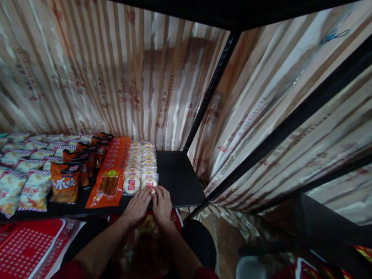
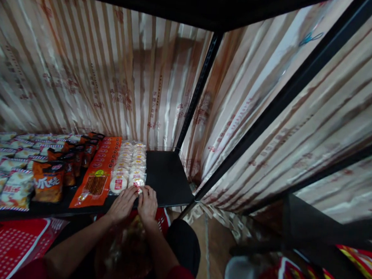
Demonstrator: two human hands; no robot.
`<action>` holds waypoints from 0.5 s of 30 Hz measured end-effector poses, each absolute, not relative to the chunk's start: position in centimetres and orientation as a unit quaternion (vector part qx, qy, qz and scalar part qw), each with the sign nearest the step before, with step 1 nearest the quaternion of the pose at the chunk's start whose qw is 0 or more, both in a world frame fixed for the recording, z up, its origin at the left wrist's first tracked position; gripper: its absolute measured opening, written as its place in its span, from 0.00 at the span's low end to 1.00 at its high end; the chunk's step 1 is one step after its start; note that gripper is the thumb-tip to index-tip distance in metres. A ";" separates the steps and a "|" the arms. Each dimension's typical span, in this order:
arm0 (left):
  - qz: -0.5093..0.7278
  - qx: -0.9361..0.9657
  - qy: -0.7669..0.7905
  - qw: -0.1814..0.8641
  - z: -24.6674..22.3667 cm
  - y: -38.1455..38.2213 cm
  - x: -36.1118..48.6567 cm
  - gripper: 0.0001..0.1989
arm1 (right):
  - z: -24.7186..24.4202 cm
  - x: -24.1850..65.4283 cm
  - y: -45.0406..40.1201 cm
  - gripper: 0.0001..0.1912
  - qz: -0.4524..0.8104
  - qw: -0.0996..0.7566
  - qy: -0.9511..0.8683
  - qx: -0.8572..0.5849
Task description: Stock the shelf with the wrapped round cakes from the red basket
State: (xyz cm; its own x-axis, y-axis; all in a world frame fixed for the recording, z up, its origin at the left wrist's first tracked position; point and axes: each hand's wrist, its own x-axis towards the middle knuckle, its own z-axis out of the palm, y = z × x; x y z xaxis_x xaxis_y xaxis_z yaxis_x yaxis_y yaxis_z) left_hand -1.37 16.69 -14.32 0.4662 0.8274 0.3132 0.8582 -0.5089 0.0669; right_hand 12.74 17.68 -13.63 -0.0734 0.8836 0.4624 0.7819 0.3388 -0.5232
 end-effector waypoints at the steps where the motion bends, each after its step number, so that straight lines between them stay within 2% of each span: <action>1: -0.158 -0.854 -0.493 0.042 -14.6 16.0 -1.1 0.23 | -13.7 12.7 17.6 0.18 0.065 0.368 -0.732 -0.570; 5: -0.164 -0.845 -0.509 0.004 -17.2 11.9 -1.1 0.21 | -14.0 12.9 17.4 0.20 0.061 0.369 -0.740 -0.559; 8: -0.127 -0.846 -0.517 -0.038 -19.5 8.7 -2.2 0.24 | -14.1 13.4 17.3 0.19 0.070 0.398 -0.726 -0.556; 15: 0.017 -0.791 -0.558 -0.248 -20.9 5.6 -3.2 0.20 | -13.5 13.7 15.9 0.15 0.122 0.457 -0.677 -0.564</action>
State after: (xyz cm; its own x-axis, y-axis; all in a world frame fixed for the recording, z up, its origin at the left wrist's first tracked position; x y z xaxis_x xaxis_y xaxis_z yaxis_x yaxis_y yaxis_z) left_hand -3.21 5.64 -20.92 0.3758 0.8757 -0.3032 0.8922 -0.2535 0.3739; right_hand 13.66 15.95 -13.54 0.0533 0.8751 0.4811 0.6513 0.3347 -0.6810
